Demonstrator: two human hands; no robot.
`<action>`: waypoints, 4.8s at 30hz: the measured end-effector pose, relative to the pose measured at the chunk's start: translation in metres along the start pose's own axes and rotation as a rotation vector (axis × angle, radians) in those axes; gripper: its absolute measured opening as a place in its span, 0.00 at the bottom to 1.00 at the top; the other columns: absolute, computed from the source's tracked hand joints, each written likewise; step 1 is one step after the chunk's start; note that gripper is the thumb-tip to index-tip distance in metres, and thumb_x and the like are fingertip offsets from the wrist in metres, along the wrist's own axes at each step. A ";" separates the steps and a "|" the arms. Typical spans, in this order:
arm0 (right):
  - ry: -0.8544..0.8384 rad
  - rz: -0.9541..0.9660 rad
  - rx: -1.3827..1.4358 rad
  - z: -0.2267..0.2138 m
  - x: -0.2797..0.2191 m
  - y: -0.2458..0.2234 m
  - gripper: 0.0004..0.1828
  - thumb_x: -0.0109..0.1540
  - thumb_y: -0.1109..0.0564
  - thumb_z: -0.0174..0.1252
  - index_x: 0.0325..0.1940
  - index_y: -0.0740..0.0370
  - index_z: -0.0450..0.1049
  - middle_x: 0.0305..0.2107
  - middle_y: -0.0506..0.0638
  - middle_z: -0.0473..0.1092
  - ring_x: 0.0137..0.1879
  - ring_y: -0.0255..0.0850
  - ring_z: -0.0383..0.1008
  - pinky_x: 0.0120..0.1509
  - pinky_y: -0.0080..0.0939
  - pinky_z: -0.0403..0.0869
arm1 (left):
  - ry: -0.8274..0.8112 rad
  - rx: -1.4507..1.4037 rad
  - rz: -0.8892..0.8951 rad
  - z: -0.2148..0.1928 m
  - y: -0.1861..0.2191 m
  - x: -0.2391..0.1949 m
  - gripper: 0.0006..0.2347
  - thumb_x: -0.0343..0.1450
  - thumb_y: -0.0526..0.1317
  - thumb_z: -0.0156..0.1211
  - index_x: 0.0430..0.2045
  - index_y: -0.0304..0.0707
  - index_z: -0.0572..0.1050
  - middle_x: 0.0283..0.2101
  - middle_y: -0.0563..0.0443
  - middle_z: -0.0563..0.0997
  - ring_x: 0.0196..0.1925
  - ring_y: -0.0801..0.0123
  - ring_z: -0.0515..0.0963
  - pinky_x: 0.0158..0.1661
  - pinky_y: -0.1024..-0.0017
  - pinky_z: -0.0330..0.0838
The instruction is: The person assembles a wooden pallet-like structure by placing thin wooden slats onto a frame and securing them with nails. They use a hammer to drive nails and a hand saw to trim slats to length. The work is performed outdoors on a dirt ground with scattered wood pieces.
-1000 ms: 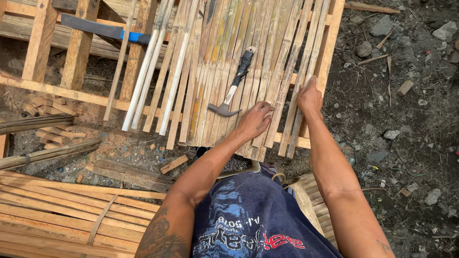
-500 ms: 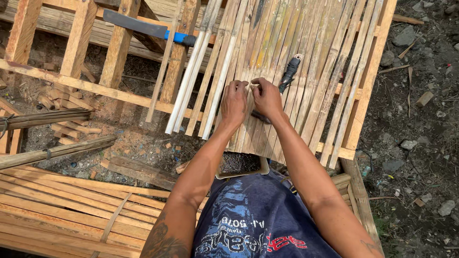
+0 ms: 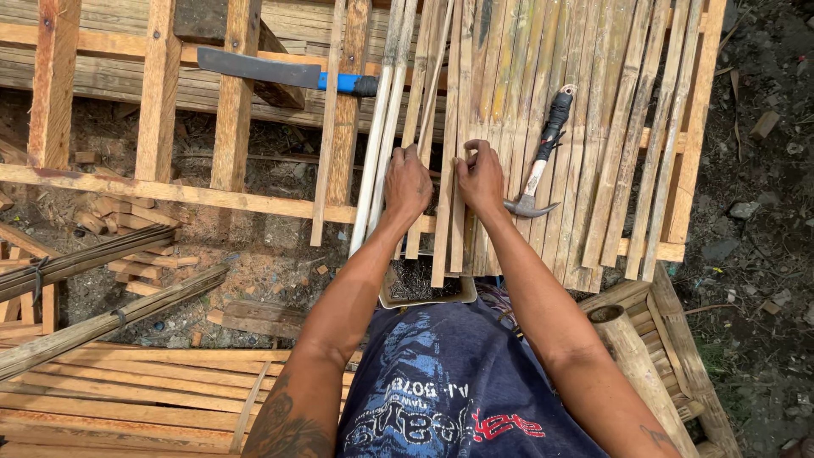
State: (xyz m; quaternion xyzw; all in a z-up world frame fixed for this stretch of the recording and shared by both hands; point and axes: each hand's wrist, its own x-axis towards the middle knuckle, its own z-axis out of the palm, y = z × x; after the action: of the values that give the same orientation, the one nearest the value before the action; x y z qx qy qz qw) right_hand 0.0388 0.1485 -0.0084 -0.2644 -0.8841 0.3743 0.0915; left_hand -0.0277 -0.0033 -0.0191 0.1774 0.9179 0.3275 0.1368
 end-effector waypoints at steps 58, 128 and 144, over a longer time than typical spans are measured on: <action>-0.064 0.385 0.672 -0.031 0.101 0.111 0.34 0.70 0.53 0.54 0.79 0.59 0.52 0.25 0.47 0.68 0.28 0.34 0.65 0.30 0.38 0.68 | -0.118 -0.394 -0.140 0.124 0.143 -0.015 0.16 0.78 0.36 0.41 0.60 0.30 0.61 0.34 0.22 0.80 0.36 0.33 0.81 0.39 0.43 0.71; 0.128 -0.162 0.019 0.000 0.040 0.025 0.05 0.65 0.62 0.59 0.43 0.66 0.74 0.30 0.55 0.70 0.33 0.45 0.72 0.40 0.47 0.72 | 0.206 0.214 -0.045 -0.026 -0.042 0.021 0.23 0.73 0.33 0.54 0.64 0.24 0.63 0.55 0.28 0.68 0.54 0.38 0.76 0.50 0.53 0.77; 0.103 -0.185 0.014 0.000 0.022 0.029 0.04 0.66 0.64 0.57 0.45 0.65 0.74 0.35 0.56 0.68 0.41 0.48 0.74 0.46 0.48 0.73 | -0.032 -0.269 -0.171 -0.049 -0.050 0.021 0.21 0.79 0.49 0.45 0.56 0.31 0.75 0.24 0.36 0.82 0.28 0.53 0.83 0.33 0.55 0.75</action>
State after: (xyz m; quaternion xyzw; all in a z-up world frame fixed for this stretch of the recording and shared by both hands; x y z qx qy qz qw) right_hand 0.0317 0.1771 -0.0298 -0.2000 -0.8961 0.3564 0.1731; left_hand -0.0764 -0.0579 -0.0184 0.0839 0.8752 0.4316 0.2015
